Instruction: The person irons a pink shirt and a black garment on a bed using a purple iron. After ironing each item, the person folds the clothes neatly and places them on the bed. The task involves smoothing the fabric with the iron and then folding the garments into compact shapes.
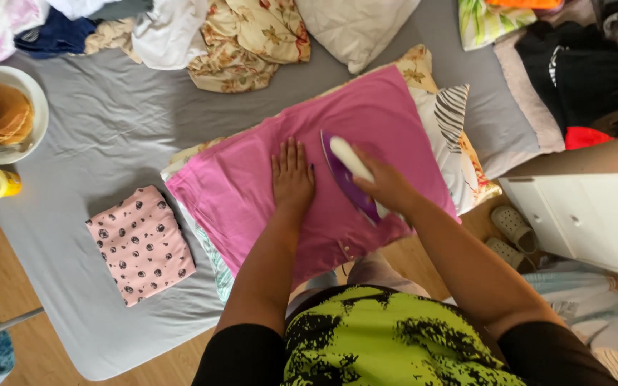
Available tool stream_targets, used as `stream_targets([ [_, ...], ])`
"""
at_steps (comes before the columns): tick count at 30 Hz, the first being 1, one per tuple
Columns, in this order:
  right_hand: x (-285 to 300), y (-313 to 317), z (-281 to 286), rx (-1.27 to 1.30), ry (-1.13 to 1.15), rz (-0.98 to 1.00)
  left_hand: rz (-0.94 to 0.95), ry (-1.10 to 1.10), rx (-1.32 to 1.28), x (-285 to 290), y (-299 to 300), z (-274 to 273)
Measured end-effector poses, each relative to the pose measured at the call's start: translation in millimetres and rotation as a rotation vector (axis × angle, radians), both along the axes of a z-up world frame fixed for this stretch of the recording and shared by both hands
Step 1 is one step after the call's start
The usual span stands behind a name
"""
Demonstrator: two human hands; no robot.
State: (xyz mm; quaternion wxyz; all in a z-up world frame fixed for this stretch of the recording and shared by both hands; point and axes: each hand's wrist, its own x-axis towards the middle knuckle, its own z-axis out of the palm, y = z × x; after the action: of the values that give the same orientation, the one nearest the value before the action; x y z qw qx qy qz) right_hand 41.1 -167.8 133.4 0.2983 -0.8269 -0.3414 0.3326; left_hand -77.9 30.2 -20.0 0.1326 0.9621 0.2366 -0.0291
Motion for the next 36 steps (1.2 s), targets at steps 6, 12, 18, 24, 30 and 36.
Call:
stream_targets([
  [6,-48.9,5.1,3.9,-0.154,0.073,0.008,0.005,0.029,-0.003,-18.1,8.8,-6.7],
  [12,-34.6,43.7,-46.8,-0.116,0.018,-0.05,0.002,0.213,-0.034,-30.3,-5.8,12.5],
  [18,-74.7,-33.0,43.8,0.013,0.097,-0.379,-0.069,-0.085,-0.617,-23.9,-61.7,68.1],
  [24,-56.9,-158.6,-19.8,0.046,0.025,-0.546,0.035,-0.074,-1.468,34.6,-159.9,20.5],
  [30,-0.9,-253.8,14.4,-0.181,-0.067,-0.496,0.116,0.009,-1.656,115.4,-221.8,125.5],
  [36,96.5,-315.9,-21.6,-0.104,-0.127,-0.54,-0.089,-0.522,-1.478,226.3,-320.0,41.0],
])
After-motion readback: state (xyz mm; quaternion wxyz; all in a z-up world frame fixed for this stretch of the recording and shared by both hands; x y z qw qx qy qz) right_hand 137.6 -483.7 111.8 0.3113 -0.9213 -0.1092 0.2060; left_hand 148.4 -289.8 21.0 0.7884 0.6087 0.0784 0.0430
